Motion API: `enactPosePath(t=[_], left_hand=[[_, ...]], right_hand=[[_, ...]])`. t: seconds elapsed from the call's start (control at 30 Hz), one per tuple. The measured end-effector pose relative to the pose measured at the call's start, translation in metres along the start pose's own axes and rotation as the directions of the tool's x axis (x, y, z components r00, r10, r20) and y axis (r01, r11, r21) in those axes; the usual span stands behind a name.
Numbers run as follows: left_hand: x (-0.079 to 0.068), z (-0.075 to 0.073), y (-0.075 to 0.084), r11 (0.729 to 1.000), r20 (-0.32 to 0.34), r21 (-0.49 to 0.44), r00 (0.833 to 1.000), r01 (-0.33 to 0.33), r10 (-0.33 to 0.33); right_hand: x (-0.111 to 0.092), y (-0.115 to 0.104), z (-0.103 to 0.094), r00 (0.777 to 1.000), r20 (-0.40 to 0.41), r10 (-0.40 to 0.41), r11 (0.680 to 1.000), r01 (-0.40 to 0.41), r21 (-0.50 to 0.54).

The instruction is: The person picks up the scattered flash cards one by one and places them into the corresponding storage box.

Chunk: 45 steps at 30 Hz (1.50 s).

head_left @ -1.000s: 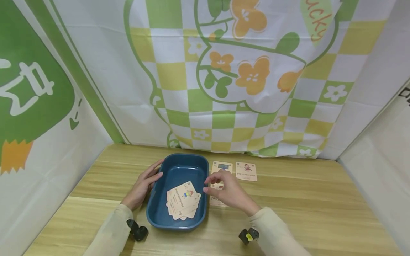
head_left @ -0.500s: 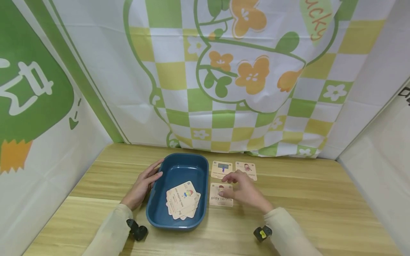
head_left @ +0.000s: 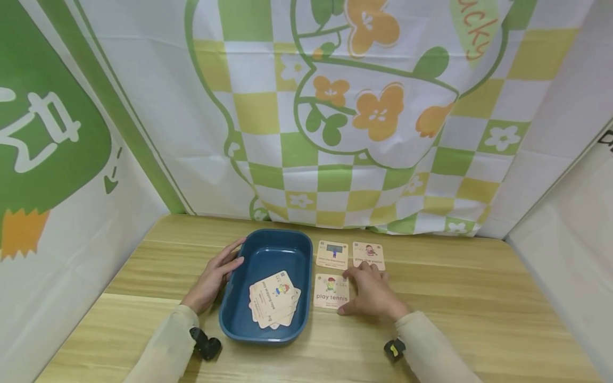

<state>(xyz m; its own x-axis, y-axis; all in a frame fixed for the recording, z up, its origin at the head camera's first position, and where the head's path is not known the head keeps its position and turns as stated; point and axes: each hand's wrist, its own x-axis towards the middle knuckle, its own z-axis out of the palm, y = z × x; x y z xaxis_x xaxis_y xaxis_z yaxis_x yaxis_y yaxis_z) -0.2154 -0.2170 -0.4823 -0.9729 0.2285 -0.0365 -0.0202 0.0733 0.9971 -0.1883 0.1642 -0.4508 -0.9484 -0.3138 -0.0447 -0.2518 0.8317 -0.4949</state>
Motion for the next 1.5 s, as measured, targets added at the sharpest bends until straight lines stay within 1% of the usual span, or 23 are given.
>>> enactPosePath(t=[0.27,0.47,0.63,0.77,0.9,1.07,1.17,1.37,1.5], left_hand=[[0.000,0.000,0.001,1.000,-0.002,0.016,1.000,0.017,-0.017],[0.000,0.000,0.001,1.000,0.002,-0.004,1.000,0.002,-0.002],[0.000,0.000,0.001,1.000,0.000,-0.010,1.000,-0.005,0.005],[-0.001,0.001,0.001,1.000,-0.002,-0.009,1.000,0.001,-0.001],[-0.001,0.001,0.001,1.000,-0.001,-0.003,1.000,0.004,-0.004],[0.000,0.001,0.001,1.000,-0.003,-0.010,1.000,-0.002,0.001],[0.000,0.001,0.001,1.000,-0.003,-0.012,1.000,0.000,0.000],[-0.001,0.001,0.001,1.000,-0.003,0.001,1.000,0.004,-0.004],[0.000,0.001,0.000,1.000,-0.005,0.002,1.000,0.007,-0.007]], right_hand=[[0.003,0.001,0.002,1.000,0.000,0.014,1.000,-0.014,-0.022],[0.004,0.001,0.003,0.999,-0.027,0.022,1.000,-0.022,-0.004],[0.004,-0.001,0.003,0.998,-0.050,0.027,0.999,-0.025,0.041],[0.005,-0.002,0.003,0.998,-0.059,0.036,0.994,-0.029,0.102],[0.004,-0.001,0.000,0.997,-0.061,0.038,0.985,-0.027,0.170],[0.002,0.000,-0.006,0.998,-0.042,0.040,0.969,-0.029,0.244],[0.002,0.000,-0.009,0.999,-0.033,0.027,0.961,-0.017,0.276],[0.000,0.002,-0.012,0.997,-0.052,-0.056,0.957,0.068,0.283],[-0.002,0.004,-0.013,0.995,-0.069,-0.068,0.952,0.086,0.294]])
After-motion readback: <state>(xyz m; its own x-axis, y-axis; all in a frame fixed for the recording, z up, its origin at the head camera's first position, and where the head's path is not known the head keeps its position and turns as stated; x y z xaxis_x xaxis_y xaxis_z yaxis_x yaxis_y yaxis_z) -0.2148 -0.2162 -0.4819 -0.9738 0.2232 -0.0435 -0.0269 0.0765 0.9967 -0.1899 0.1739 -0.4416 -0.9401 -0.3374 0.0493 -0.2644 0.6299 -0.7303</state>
